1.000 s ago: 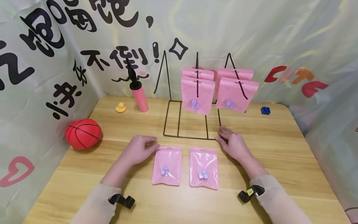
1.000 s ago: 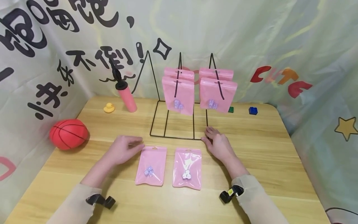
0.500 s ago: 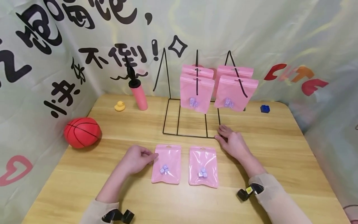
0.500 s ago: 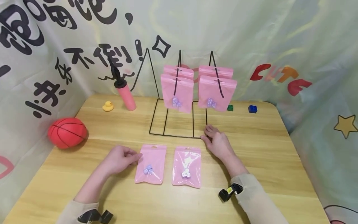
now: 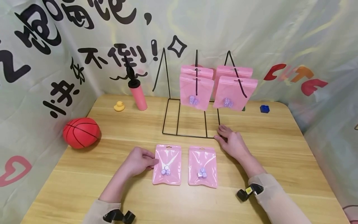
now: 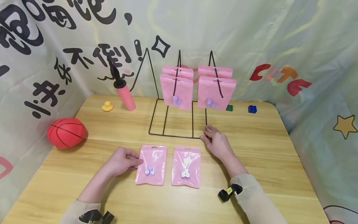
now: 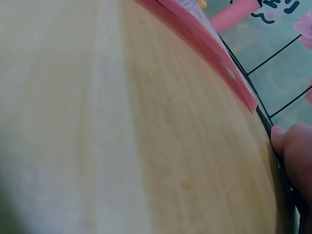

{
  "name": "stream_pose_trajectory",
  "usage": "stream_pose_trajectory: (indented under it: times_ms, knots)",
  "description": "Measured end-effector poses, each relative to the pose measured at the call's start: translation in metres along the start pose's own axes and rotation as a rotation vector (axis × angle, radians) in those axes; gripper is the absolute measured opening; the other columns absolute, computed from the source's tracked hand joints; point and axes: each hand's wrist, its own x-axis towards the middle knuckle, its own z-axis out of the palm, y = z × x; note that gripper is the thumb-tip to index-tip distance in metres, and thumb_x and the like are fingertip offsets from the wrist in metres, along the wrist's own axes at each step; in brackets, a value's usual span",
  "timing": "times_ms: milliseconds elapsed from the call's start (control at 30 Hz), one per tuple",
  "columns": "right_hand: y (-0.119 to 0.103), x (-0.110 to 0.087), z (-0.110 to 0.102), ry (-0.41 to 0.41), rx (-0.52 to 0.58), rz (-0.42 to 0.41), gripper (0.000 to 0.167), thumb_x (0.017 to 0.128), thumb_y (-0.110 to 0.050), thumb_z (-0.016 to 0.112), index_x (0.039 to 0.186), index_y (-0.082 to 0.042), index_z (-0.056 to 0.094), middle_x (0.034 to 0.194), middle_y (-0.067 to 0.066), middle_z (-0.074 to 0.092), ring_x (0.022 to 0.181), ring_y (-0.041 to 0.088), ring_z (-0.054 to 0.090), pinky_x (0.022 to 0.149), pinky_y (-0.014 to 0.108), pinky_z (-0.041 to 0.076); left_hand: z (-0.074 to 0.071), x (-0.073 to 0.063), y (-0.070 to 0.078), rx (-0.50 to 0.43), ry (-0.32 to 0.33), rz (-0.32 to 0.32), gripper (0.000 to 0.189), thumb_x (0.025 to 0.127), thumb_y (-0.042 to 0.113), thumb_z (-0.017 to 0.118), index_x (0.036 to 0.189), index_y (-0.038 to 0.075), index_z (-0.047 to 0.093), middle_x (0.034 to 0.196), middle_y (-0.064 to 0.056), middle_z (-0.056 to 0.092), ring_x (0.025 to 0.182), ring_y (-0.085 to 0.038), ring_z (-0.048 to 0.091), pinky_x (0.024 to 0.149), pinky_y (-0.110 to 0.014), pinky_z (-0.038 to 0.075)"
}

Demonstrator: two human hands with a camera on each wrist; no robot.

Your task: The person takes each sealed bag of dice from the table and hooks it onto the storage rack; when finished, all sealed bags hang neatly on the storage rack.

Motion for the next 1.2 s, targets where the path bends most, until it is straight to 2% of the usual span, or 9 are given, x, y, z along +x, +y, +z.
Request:
stream_pose_trajectory:
  times_ms: [133,267,500,633,733,867,1000,1200]
  knots:
    - [-0.001,0.000,-0.001,-0.001,-0.006,0.010,0.046,0.102,-0.023,0.074,0.134,0.009,0.066,0.146,0.028,0.057,0.138,0.046,0.052,0.111,0.062,0.044,-0.003,0.000,-0.001,-0.031,-0.028,0.079,0.013,0.093,0.005,0.080,0.099,-0.005,0.076,0.083,-0.008,0.074,0.073,-0.019,0.070,0.067,-0.033,0.064]
    - [-0.002,0.000,0.000,0.006,0.001,0.013,0.045,0.102,-0.023,0.075,0.134,0.009,0.067,0.145,0.027,0.058,0.137,0.047,0.052,0.111,0.062,0.044,-0.008,-0.002,0.003,-0.034,-0.022,0.151,0.010,0.097,0.007,0.076,0.097,-0.002,0.074,0.085,-0.006,0.073,0.076,-0.019,0.068,0.069,-0.032,0.062]
    - [-0.003,-0.001,0.000,0.008,0.015,0.026,0.044,0.102,-0.022,0.075,0.134,0.008,0.067,0.145,0.027,0.058,0.137,0.046,0.053,0.111,0.061,0.044,-0.019,-0.011,0.023,-0.059,0.005,0.251,0.007,0.101,0.005,0.072,0.101,-0.002,0.071,0.094,-0.010,0.074,0.087,-0.022,0.071,0.077,-0.035,0.063]
    - [-0.003,0.000,0.000,0.012,0.026,0.030,0.043,0.102,-0.019,0.075,0.134,0.008,0.067,0.145,0.027,0.057,0.137,0.046,0.053,0.112,0.061,0.044,-0.026,-0.012,0.033,-0.067,0.061,0.338,0.006,0.101,0.004,0.072,0.102,-0.002,0.071,0.097,-0.012,0.074,0.090,-0.025,0.073,0.078,-0.033,0.064]
    - [-0.002,0.000,0.000,0.015,0.029,0.029,0.043,0.101,-0.018,0.076,0.134,0.008,0.067,0.144,0.028,0.058,0.136,0.046,0.054,0.112,0.061,0.044,-0.031,-0.011,0.039,-0.050,0.149,0.420,0.006,0.099,0.005,0.076,0.100,-0.001,0.075,0.095,-0.011,0.077,0.088,-0.024,0.075,0.077,-0.029,0.064]
    - [-0.002,-0.001,0.000,0.010,0.032,0.028,0.043,0.102,-0.019,0.075,0.134,0.008,0.067,0.144,0.028,0.058,0.137,0.047,0.053,0.112,0.062,0.043,-0.036,-0.012,0.046,-0.043,0.277,0.514,0.006,0.095,0.006,0.081,0.097,0.001,0.080,0.089,-0.008,0.078,0.081,-0.022,0.074,0.068,-0.024,0.061]
    - [-0.001,-0.003,0.000,0.015,0.033,0.019,0.043,0.101,-0.019,0.076,0.133,0.009,0.067,0.144,0.029,0.058,0.136,0.048,0.053,0.111,0.063,0.043,-0.042,-0.015,0.056,-0.077,0.335,0.559,0.005,0.094,0.005,0.082,0.095,0.000,0.081,0.086,-0.009,0.078,0.073,-0.020,0.070,0.060,-0.021,0.056]
    - [-0.001,-0.002,0.001,0.038,0.028,0.006,0.043,0.100,-0.017,0.077,0.132,0.010,0.067,0.142,0.029,0.059,0.134,0.048,0.055,0.110,0.064,0.044,-0.053,-0.019,0.076,-0.152,0.388,0.595,0.004,0.094,-0.003,0.079,0.096,-0.006,0.078,0.085,-0.013,0.075,0.070,-0.015,0.066,0.058,-0.020,0.054]
